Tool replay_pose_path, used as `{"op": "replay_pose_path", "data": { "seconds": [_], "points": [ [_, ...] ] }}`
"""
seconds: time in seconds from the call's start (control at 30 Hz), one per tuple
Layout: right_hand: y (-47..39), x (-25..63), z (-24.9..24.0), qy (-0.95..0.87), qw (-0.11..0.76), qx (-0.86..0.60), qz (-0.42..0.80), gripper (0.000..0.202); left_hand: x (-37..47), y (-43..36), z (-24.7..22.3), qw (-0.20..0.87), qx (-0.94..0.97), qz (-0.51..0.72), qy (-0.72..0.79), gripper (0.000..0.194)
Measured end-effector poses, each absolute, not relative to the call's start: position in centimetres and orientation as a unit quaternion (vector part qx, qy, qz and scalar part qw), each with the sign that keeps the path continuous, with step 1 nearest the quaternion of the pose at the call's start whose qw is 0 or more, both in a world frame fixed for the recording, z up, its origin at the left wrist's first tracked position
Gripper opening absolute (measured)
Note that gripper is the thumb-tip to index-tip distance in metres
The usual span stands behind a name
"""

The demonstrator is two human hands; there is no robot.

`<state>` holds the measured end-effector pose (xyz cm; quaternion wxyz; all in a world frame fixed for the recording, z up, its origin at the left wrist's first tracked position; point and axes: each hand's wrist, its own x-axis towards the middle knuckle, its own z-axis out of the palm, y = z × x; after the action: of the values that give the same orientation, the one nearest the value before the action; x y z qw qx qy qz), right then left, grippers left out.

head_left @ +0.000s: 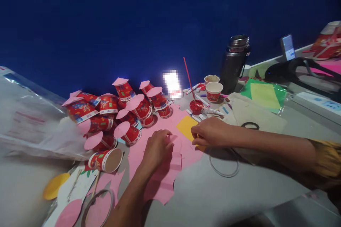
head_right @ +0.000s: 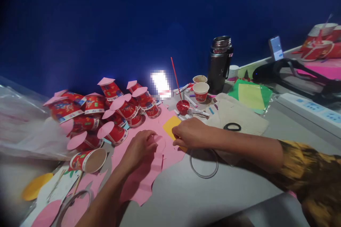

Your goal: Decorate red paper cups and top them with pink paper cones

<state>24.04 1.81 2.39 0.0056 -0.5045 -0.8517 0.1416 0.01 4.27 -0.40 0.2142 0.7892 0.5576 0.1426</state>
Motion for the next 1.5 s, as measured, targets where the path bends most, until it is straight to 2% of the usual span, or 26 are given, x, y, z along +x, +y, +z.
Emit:
{"op": "replay_pose_path", "data": {
  "seconds": [0.1,0.23,0.3,0.4,0.57,0.7,0.93,1.1,1.2,1.3,1.4,1.5],
  "points": [
    [2.6,23.6,1.3,-0.816,0.101,-0.523,0.223,0.021,-0.1,4.4,0.1,0.302,0.746,0.213,0.555,0.005],
    [3.1,23.1,0.1,-0.708,0.27,-0.462,0.46,0.044,0.5,3.9,0.9,0.559,0.548,0.375,0.498,0.029],
    [3.0,22.6,-0.5,-0.652,0.324,-0.429,0.535,0.05,1.2,3.5,0.9,0.605,0.491,0.415,0.47,0.033],
    [2.7,22.0,-1.5,-0.588,0.372,-0.434,0.572,0.045,2.4,2.8,0.6,0.612,0.462,0.438,0.469,0.031],
    [2.2,21.9,-2.6,-0.54,0.398,-0.49,0.557,0.033,3.5,1.9,-0.1,0.64,0.426,0.437,0.466,0.036],
    [2.3,22.3,-2.5,-0.562,0.396,-0.494,0.533,0.033,3.5,1.9,-0.5,0.644,0.416,0.422,0.484,0.037],
    [2.7,22.2,-2.7,-0.485,0.388,-0.493,0.609,0.034,2.7,2.1,-1.0,0.596,0.428,0.438,0.52,0.036],
    [2.7,22.7,-2.4,-0.49,0.447,-0.444,0.603,0.03,2.4,2.3,-0.9,0.681,0.349,0.424,0.485,0.035],
    [2.6,23.0,-2.2,-0.521,0.457,-0.398,0.601,0.044,2.0,2.3,-1.1,0.727,0.341,0.385,0.455,0.032],
    [2.3,23.2,-2.3,-0.614,0.428,-0.368,0.552,0.047,1.9,2.1,-1.4,0.747,0.35,0.351,0.443,0.027],
    [1.9,23.2,-2.7,-0.694,0.385,-0.369,0.483,0.031,2.1,1.9,-1.4,0.756,0.354,0.347,0.428,0.025],
    [1.7,23.2,-3.0,-0.74,0.416,-0.369,0.378,0.016,2.3,2.0,-1.0,0.756,0.341,0.376,0.413,0.029]
  ]
}}
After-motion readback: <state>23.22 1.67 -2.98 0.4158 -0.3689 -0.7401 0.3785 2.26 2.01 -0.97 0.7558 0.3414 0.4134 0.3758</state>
